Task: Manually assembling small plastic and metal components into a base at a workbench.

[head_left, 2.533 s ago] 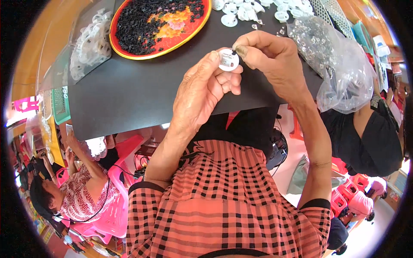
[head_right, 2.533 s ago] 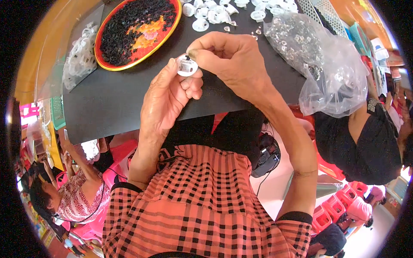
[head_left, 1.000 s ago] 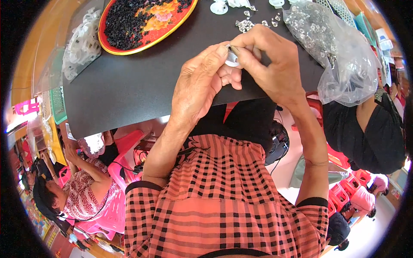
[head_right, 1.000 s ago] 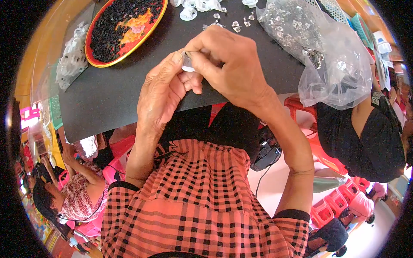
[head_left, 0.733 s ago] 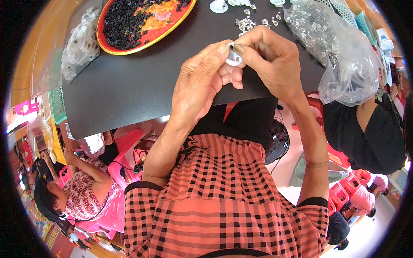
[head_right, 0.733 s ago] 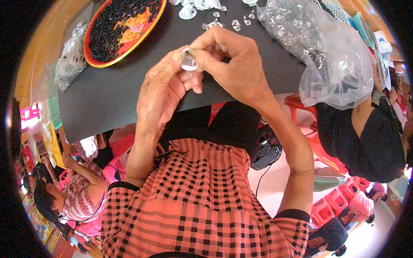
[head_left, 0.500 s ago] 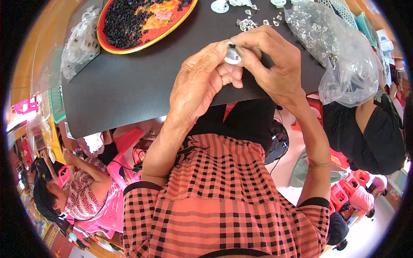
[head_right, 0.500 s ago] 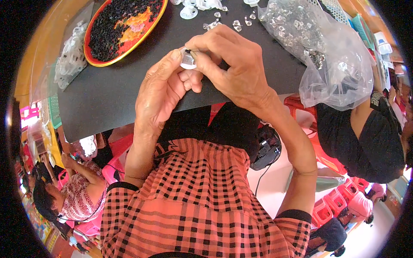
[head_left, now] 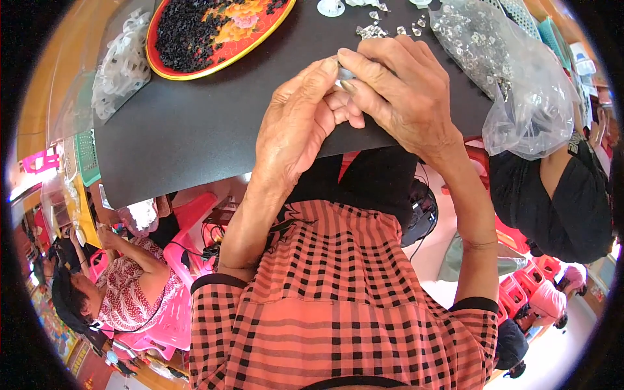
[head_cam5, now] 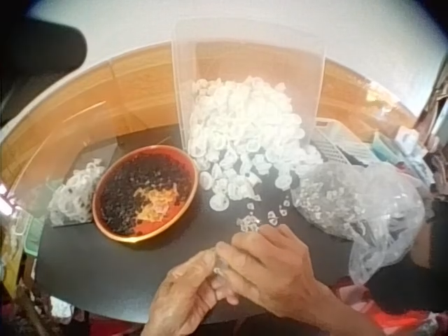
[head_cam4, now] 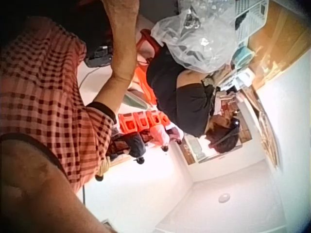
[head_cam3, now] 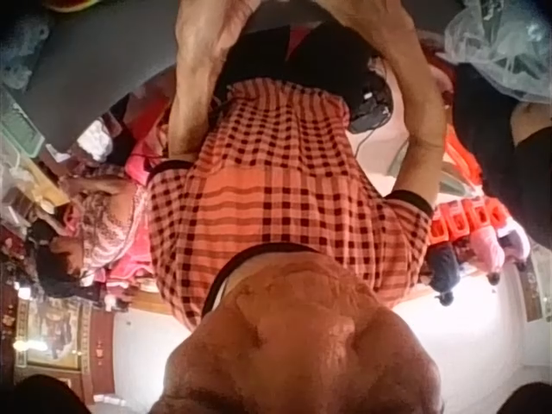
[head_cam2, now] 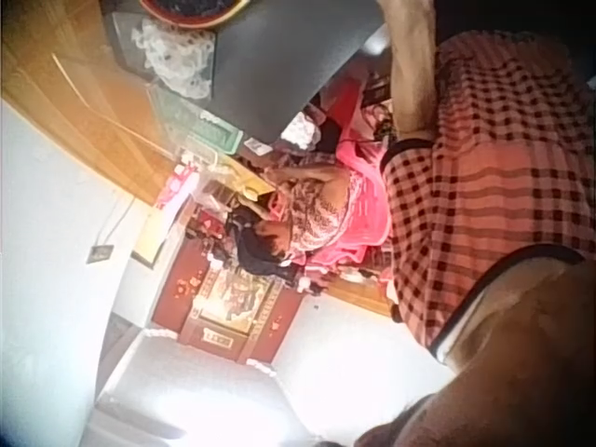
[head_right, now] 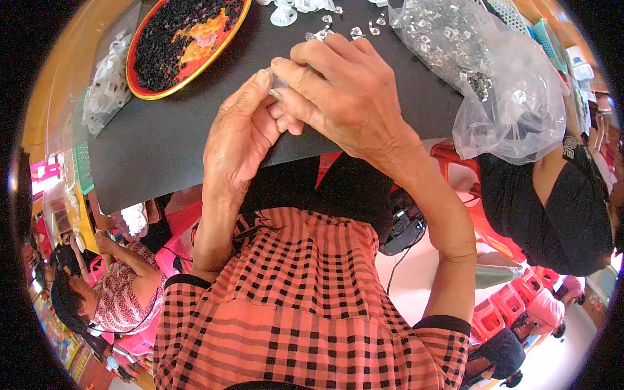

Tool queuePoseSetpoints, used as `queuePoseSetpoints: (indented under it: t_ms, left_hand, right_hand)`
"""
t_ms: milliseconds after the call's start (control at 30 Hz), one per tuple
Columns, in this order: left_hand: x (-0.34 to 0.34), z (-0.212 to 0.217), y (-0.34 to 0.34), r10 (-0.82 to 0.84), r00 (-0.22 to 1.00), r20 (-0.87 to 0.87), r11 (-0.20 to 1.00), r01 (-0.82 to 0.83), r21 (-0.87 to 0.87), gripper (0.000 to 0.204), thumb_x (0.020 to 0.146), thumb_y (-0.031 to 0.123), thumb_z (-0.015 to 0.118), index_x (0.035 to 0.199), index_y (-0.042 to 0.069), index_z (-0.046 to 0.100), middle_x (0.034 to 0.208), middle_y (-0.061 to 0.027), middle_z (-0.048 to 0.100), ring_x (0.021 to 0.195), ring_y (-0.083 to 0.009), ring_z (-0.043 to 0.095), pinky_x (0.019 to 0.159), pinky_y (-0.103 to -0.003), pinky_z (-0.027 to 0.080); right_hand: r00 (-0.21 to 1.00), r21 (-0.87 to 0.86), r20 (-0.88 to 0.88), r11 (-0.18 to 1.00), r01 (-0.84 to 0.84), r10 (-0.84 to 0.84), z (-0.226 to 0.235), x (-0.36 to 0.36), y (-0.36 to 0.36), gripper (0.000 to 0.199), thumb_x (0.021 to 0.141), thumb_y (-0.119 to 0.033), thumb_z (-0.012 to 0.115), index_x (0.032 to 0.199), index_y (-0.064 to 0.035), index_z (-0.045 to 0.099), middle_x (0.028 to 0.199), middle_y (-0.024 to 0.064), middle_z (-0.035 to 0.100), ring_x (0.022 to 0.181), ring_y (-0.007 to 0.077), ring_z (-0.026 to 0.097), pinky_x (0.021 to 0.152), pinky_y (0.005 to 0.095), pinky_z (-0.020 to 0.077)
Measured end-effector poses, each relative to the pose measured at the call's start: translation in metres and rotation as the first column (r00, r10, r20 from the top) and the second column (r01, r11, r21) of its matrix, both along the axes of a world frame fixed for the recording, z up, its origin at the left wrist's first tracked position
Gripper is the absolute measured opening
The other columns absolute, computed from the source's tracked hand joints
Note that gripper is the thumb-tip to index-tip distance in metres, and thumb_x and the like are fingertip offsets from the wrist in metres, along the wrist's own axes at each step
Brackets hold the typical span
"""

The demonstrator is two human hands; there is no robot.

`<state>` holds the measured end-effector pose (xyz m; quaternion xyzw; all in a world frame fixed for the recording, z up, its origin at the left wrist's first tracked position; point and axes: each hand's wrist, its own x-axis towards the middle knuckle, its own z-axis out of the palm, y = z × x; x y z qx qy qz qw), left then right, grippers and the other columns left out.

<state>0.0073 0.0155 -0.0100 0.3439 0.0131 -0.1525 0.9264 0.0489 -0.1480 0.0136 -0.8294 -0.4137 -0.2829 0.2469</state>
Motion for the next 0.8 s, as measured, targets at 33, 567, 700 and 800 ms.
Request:
queuePoseSetpoints:
  t_ms: [33, 567, 700, 800]
  left_hand:
    - [0.000, -0.001, 0.000, -0.004, 1.000, 0.005, 1.000, 0.004, 0.007, 0.032, 0.101, 0.024, 0.043, 0.106, -0.006, 0.054, 0.088, -0.0131, 0.061, 0.072, -0.0195, 0.061, 0.067, -0.032, 0.053]
    - [0.000, 0.004, 0.002, -0.087, 0.996, 0.018, 0.995, 0.086, 0.055, 0.042, 0.101, 0.033, 0.041, 0.102, -0.007, 0.056, 0.085, -0.0140, 0.062, 0.070, -0.0195, 0.061, 0.068, -0.033, 0.052]
    - [-0.003, 0.005, -0.002, -0.050, 0.999, 0.006, 0.997, 0.050, 0.052, 0.042, 0.101, 0.032, 0.041, 0.102, -0.008, 0.056, 0.086, -0.0148, 0.062, 0.075, -0.0207, 0.062, 0.072, -0.035, 0.053]
    - [-0.008, 0.006, -0.005, -0.055, 0.998, 0.025, 0.998, 0.055, 0.035, 0.040, 0.101, 0.029, 0.042, 0.109, -0.009, 0.054, 0.095, -0.0156, 0.062, 0.086, -0.0217, 0.063, 0.080, -0.036, 0.052]
  right_hand:
    - [0.999, -0.002, -0.035, 1.000, -0.022, 0.022, 0.001, 0.001, 0.000, 0.030, 0.069, -0.016, 0.074, 0.099, -0.0096, 0.068, 0.088, 0.0026, 0.058, 0.079, 0.0187, 0.059, 0.065, 0.0324, 0.0452]
    - [0.961, 0.199, -0.267, 0.980, -0.018, 0.072, -0.005, -0.007, -0.001, 0.032, 0.070, -0.002, 0.072, 0.101, -0.0052, 0.068, 0.097, 0.0086, 0.064, 0.076, 0.0172, 0.065, 0.066, 0.0269, 0.0531]
    - [0.965, 0.267, -0.240, 0.963, -0.037, 0.104, -0.009, -0.005, -0.001, 0.033, 0.066, -0.011, 0.076, 0.098, -0.0100, 0.067, 0.092, 0.0053, 0.063, 0.081, 0.0219, 0.062, 0.070, 0.0328, 0.0499]
    - [0.965, 0.265, -0.229, 0.962, -0.064, 0.127, -0.012, -0.003, -0.002, 0.034, 0.065, -0.011, 0.077, 0.097, -0.0089, 0.068, 0.092, 0.0057, 0.064, 0.081, 0.0217, 0.062, 0.070, 0.0320, 0.0508]
